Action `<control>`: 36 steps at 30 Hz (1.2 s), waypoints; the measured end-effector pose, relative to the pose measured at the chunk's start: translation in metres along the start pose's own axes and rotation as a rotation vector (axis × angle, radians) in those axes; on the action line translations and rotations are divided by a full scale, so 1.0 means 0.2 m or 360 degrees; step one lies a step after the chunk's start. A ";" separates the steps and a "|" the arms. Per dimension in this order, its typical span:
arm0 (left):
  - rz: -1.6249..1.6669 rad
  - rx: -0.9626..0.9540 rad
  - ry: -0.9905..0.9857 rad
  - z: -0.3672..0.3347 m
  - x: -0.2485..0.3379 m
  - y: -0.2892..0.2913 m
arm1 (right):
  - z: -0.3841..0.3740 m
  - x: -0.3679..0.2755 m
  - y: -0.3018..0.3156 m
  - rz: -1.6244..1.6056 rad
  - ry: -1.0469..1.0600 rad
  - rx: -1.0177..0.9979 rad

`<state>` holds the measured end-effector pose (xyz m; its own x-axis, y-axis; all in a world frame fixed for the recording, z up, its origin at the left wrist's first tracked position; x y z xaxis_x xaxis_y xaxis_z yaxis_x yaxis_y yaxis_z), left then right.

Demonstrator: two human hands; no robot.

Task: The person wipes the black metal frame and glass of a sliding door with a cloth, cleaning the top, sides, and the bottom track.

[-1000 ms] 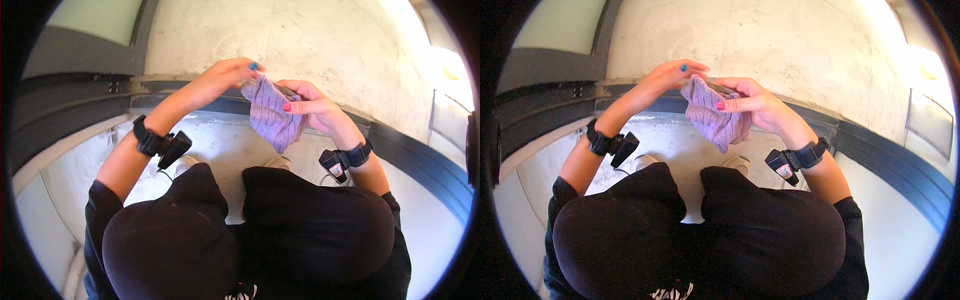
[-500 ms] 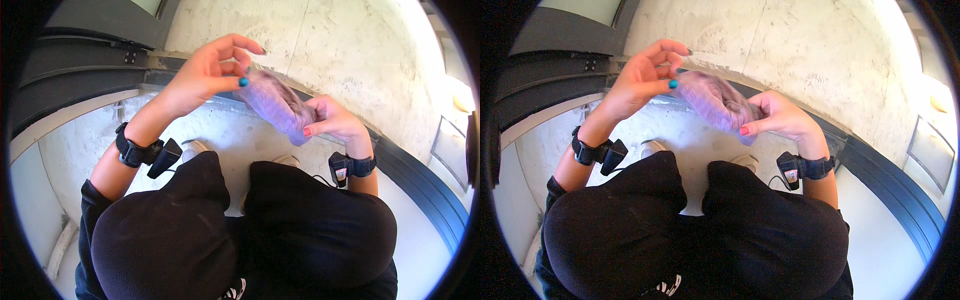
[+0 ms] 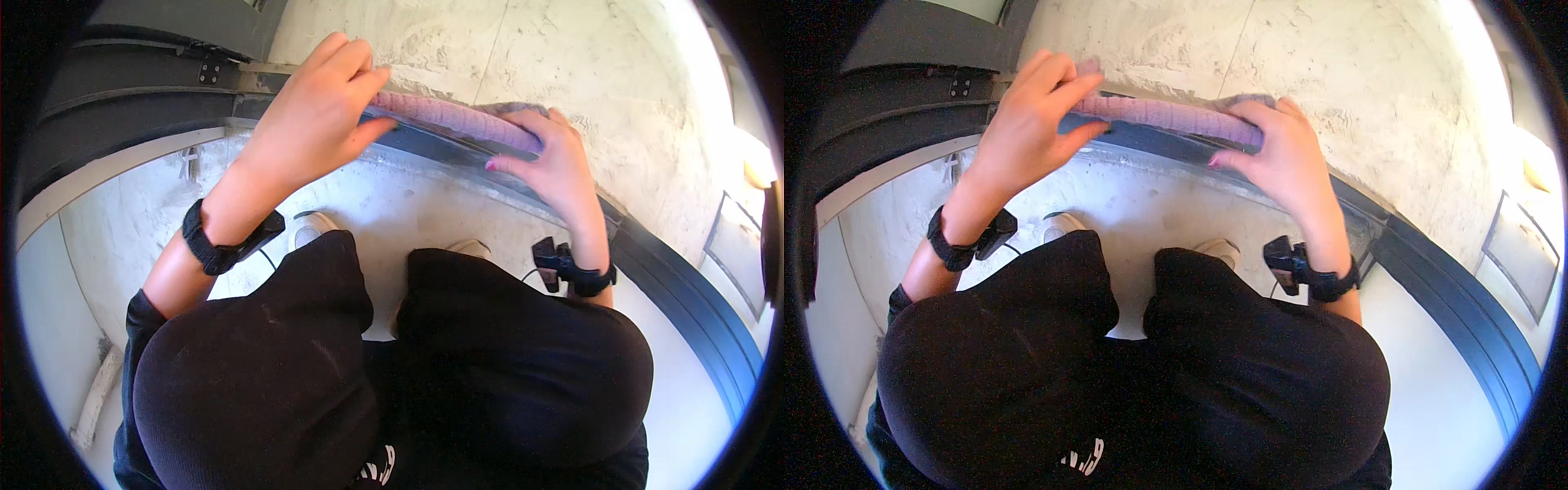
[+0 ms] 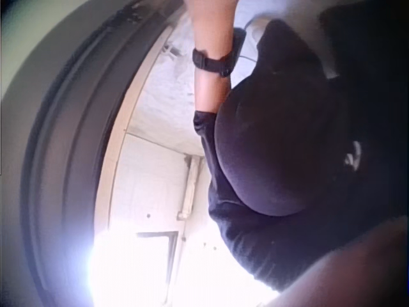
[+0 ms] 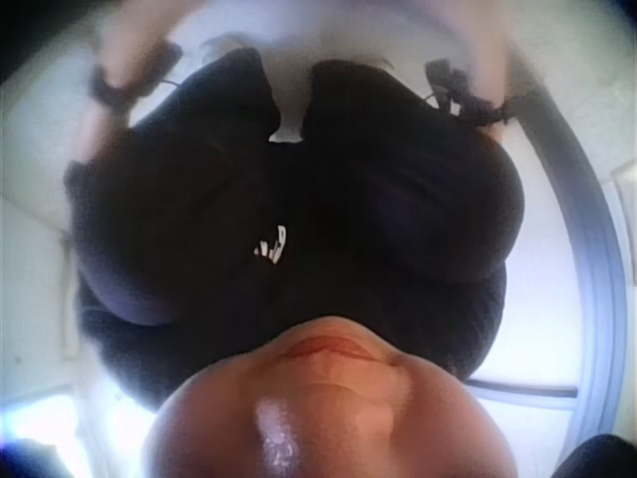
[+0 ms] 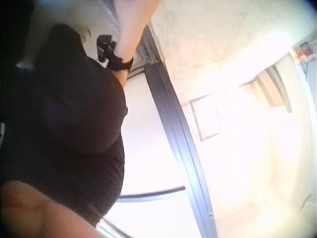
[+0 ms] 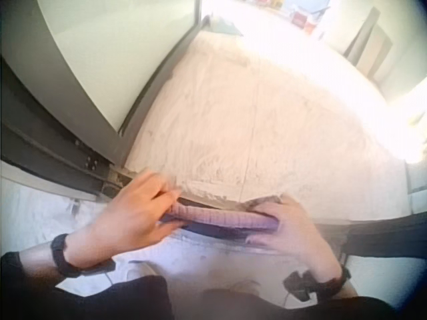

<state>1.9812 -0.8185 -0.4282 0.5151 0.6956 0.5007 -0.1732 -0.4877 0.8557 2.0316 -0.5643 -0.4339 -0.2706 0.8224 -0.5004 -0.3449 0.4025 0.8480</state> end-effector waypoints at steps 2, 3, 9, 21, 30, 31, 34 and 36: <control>-0.0134 0.0019 -0.0048 0.01 -0.01 -0.02 | -0.02 -0.04 -0.01 0.0233 -0.0067 0.0135; -0.0194 0.0126 -0.0022 0.00 -0.01 0.00 | -0.04 -0.07 0.02 0.0496 0.0281 0.0334; -0.0063 0.0404 -0.0029 -0.05 0.09 -0.08 | -0.07 0.10 -0.20 -0.0845 0.0254 0.0334; 0.0278 -0.0473 -0.0926 0.12 0.26 -0.44 | 0.30 0.28 -0.32 -0.2914 -0.0309 0.0467; 0.0133 -0.0511 -0.0515 0.11 -0.11 -0.38 | 1.26 1.28 0.11 0.0254 -0.0925 0.0546; 0.0143 -0.0505 -0.0463 0.11 -0.13 -0.39 | 1.28 1.32 0.09 0.0729 -0.0834 0.0304; 0.0155 -0.0463 -0.0414 0.08 -0.15 -0.41 | 1.37 1.49 -0.05 0.0514 -0.0998 0.0106; 0.0049 -0.0372 -0.0316 0.08 -0.19 -0.39 | 1.36 1.49 -0.08 0.0584 -0.1084 0.0178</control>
<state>1.9897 -0.8150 -0.5166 0.6567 0.5545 0.5112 -0.3678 -0.3562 0.8589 2.2003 -0.2158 -0.5489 0.2738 0.9618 0.0025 -0.2374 0.0651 0.9692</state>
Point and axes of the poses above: each hand's wrist, its own z-axis away from the middle knuckle, its own y-axis out of the back of the hand, x = y × z, the point moved 2 cm from there along -z, towards the middle knuckle, and after that the axes turned 13 degrees about y, right-handed, at the moved point
